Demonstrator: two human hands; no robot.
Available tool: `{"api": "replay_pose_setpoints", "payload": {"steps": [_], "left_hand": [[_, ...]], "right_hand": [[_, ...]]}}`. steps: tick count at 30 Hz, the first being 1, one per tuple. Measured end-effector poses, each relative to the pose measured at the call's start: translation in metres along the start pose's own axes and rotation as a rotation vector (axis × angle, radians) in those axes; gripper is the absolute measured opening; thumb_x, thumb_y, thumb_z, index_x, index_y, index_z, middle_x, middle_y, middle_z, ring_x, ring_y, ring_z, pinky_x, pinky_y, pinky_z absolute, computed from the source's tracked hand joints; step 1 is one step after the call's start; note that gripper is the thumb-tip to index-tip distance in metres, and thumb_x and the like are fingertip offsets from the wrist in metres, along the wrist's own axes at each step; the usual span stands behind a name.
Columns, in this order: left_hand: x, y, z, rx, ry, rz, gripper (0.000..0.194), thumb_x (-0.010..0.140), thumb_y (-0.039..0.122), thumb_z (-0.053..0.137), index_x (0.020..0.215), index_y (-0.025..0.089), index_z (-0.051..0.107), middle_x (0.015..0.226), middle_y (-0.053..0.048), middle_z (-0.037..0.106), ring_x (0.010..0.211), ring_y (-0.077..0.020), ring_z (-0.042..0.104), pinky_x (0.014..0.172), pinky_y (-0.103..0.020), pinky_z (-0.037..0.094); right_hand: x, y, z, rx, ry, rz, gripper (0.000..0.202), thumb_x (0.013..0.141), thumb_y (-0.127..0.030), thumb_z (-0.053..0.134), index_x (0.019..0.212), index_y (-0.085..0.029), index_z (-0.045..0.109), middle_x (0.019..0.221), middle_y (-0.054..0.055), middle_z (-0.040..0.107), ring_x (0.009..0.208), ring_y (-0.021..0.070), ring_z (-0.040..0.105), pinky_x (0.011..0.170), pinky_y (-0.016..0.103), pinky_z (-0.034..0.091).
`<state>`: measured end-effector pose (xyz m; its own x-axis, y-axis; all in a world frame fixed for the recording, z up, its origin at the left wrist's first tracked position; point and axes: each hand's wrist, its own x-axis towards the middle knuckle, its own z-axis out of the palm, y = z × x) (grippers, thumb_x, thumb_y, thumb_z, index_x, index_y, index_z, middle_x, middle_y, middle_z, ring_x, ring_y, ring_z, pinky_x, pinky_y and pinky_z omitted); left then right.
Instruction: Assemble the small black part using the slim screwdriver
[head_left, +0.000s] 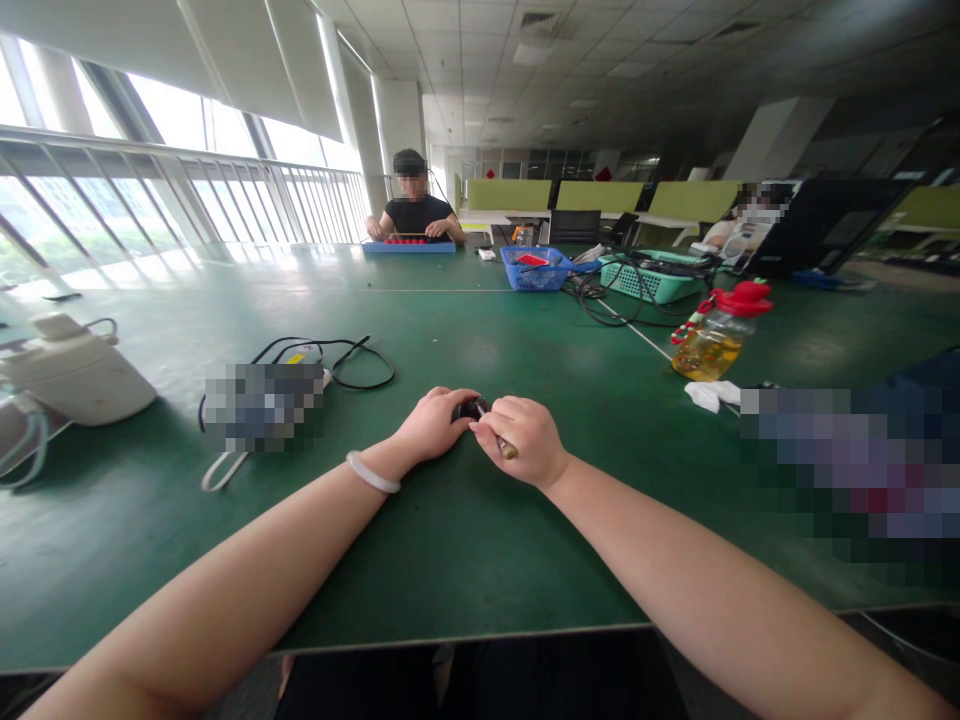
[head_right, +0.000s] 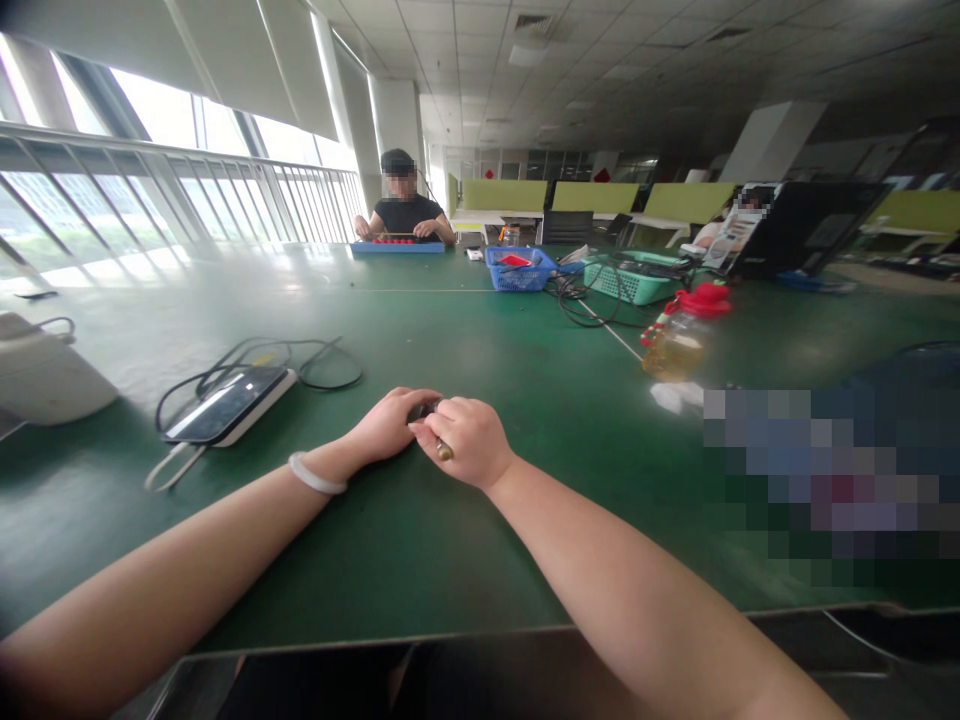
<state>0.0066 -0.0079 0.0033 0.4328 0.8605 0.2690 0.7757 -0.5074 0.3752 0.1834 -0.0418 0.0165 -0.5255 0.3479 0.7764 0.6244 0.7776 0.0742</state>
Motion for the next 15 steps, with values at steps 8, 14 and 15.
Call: {"api": "replay_pose_setpoints", "payload": {"steps": [8, 14, 15], "left_hand": [[-0.0004, -0.0006, -0.0004, 0.001, 0.009, 0.020, 0.040, 0.079, 0.025, 0.055, 0.119, 0.023, 0.058, 0.114, -0.003, 0.066, 0.107, -0.0236, 0.054, 0.096, -0.035, 0.043], [0.0000, 0.0002, -0.0014, -0.008, 0.007, 0.009, 0.040, 0.078, 0.025, 0.055, 0.118, 0.023, 0.059, 0.113, -0.003, 0.067, 0.106, -0.0238, 0.055, 0.095, -0.036, 0.044], [0.0002, 0.0001, -0.0014, -0.010, 0.007, 0.007, 0.040, 0.078, 0.025, 0.055, 0.118, 0.023, 0.059, 0.113, -0.003, 0.066, 0.106, -0.0238, 0.055, 0.095, -0.036, 0.044]], "right_hand": [[0.0006, 0.0001, -0.0005, 0.004, -0.007, -0.036, 0.043, 0.094, -0.030, 0.041, 0.057, -0.017, 0.058, 0.056, 0.002, 0.049, 0.057, 0.0125, 0.043, 0.058, 0.026, 0.030], [0.0015, 0.0013, -0.0013, 0.020, -0.029, -0.088, 0.043, 0.094, -0.032, 0.041, 0.059, -0.017, 0.061, 0.056, 0.002, 0.048, 0.058, 0.0128, 0.042, 0.058, 0.027, 0.030], [0.0018, 0.0014, -0.0015, 0.023, -0.036, -0.091, 0.043, 0.094, -0.032, 0.041, 0.059, -0.017, 0.062, 0.057, 0.002, 0.048, 0.058, 0.0127, 0.042, 0.057, 0.027, 0.029]]}}
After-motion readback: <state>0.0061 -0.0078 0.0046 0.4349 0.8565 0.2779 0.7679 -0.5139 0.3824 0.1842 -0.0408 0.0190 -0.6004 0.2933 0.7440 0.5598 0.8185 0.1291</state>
